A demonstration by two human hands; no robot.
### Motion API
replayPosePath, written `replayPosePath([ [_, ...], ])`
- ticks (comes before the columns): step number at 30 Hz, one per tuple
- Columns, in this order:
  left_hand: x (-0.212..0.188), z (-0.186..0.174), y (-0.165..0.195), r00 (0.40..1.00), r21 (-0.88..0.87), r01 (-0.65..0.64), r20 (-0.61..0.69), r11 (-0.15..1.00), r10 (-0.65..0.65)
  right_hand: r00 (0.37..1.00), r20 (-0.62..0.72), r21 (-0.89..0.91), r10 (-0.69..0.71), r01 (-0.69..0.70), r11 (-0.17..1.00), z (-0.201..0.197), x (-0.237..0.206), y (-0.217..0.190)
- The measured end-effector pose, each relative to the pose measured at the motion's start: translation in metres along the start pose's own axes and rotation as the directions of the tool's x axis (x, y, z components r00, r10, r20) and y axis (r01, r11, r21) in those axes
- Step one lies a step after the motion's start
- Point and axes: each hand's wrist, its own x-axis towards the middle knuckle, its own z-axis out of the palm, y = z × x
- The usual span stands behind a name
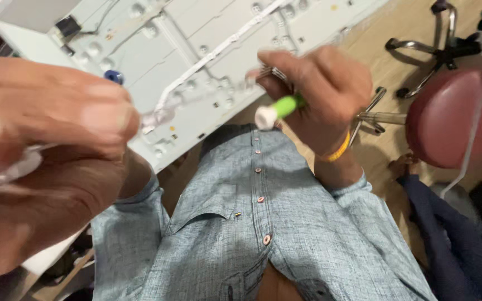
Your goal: The person works on the back panel of a television, pressing LED light strips into place and soldering connections on the strips with a soldering iron. They then remove a strip from the panel, take a screwdriver from a drawer, and work on the strip's components while holding it.
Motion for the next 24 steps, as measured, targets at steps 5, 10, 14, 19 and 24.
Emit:
replayPosePath([
  [5,-0.064,0.096,-0.015,0.912,-0.185,0.409,0.084,0.893,-0.401,0.965,0.225,0.183,0.137,-0.18,0.967,-0.07,-0.065,0.024],
  [10,-0.144,0.202,-0.061,0.55,-0.16,0.808,0.551,0.567,-0.628,0.904,0.025,0.199,0.428,-0.424,0.884,-0.042,-0.146,0.075],
  [14,-0.171,0.246,-0.105,0.527,-0.103,0.752,0.687,0.651,-0.5,0.791,-0.132,0.228,0.597,-0.562,0.795,-0.026,-0.174,0.118],
  [19,-0.172,0.271,-0.1,0.409,-0.006,0.694,0.826,0.72,-0.387,0.801,-0.266,0.262,0.536,-0.475,0.84,-0.03,-0.177,0.146],
  [24,-0.143,0.273,-0.074,0.328,-0.168,0.335,0.943,0.927,0.052,0.916,-0.184,0.203,0.357,-0.32,0.926,-0.034,-0.194,0.132],
])
